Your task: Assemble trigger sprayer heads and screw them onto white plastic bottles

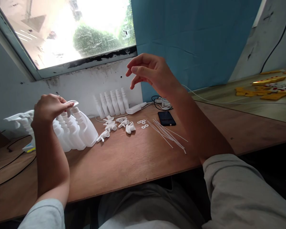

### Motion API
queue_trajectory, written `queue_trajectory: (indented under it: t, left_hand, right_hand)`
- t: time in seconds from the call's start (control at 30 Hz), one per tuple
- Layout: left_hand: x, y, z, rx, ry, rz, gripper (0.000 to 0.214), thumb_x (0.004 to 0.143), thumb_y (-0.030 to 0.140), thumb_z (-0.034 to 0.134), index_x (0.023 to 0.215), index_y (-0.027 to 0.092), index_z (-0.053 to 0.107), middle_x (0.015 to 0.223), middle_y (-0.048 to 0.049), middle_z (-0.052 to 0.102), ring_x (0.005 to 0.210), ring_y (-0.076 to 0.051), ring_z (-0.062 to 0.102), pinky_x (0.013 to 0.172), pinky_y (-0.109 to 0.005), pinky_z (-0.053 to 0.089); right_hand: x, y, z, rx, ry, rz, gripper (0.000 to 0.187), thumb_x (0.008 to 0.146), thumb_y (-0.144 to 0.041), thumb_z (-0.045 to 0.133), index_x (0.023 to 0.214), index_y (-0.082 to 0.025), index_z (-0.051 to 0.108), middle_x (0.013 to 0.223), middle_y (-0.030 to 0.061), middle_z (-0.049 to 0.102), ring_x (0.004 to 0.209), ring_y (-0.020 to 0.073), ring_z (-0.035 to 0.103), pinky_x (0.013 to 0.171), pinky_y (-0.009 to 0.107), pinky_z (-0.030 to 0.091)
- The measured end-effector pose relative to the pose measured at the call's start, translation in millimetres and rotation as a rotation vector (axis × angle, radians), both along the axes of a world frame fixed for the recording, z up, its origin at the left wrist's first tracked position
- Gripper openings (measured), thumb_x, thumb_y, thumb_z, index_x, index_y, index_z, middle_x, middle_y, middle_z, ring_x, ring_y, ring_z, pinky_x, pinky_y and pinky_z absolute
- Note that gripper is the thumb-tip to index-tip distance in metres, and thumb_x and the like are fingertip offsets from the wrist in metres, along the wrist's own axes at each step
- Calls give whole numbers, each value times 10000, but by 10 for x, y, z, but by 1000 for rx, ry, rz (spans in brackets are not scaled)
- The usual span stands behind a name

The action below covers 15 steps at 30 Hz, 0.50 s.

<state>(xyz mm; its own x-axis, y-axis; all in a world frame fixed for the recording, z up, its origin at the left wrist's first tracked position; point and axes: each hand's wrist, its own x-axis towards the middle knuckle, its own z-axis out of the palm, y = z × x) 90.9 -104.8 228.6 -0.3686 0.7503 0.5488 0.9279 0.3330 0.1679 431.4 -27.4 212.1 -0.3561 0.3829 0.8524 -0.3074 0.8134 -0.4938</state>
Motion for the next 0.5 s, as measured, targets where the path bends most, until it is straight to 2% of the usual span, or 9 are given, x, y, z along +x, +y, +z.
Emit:
queue_trajectory:
  t: [0.1, 0.27, 0.37, 0.5]
  left_hand:
    - [35, 23, -8, -19, 56, 67, 346, 734, 543, 586, 653, 217, 669, 668, -39, 624, 662, -217, 538, 743, -345, 433]
    - [68, -2, -22, -27, 74, 84, 427, 754, 615, 559, 698, 217, 705, 689, -55, 614, 735, -246, 576, 831, -408, 487]
    - [69, -6, -30, 26, 79, 98, 443, 752, 629, 582, 815, 219, 738, 722, -63, 620, 795, -271, 601, 848, -439, 500]
    - [54, -12, -44, 149, 73, 133, 409, 779, 557, 609, 961, 212, 731, 788, -78, 649, 840, -293, 625, 845, -479, 509]
  right_hand:
    - [5, 4, -1, -9, 1, -22, 179, 838, -261, 733, 955, -128, 706, 889, 62, 656, 761, 190, 655, 663, 380, 614]
    - [8, 30, -1, -33, -18, -43, 227, 827, -316, 745, 926, -116, 701, 870, 71, 659, 685, 176, 649, 645, 378, 609]
    - [1, 46, 0, -46, -27, -61, 253, 798, -338, 767, 902, -116, 702, 858, 74, 660, 635, 170, 643, 626, 372, 601]
    - [1, 64, 2, -60, -45, -90, 281, 788, -353, 775, 887, -103, 694, 851, 76, 664, 603, 168, 645, 607, 372, 590]
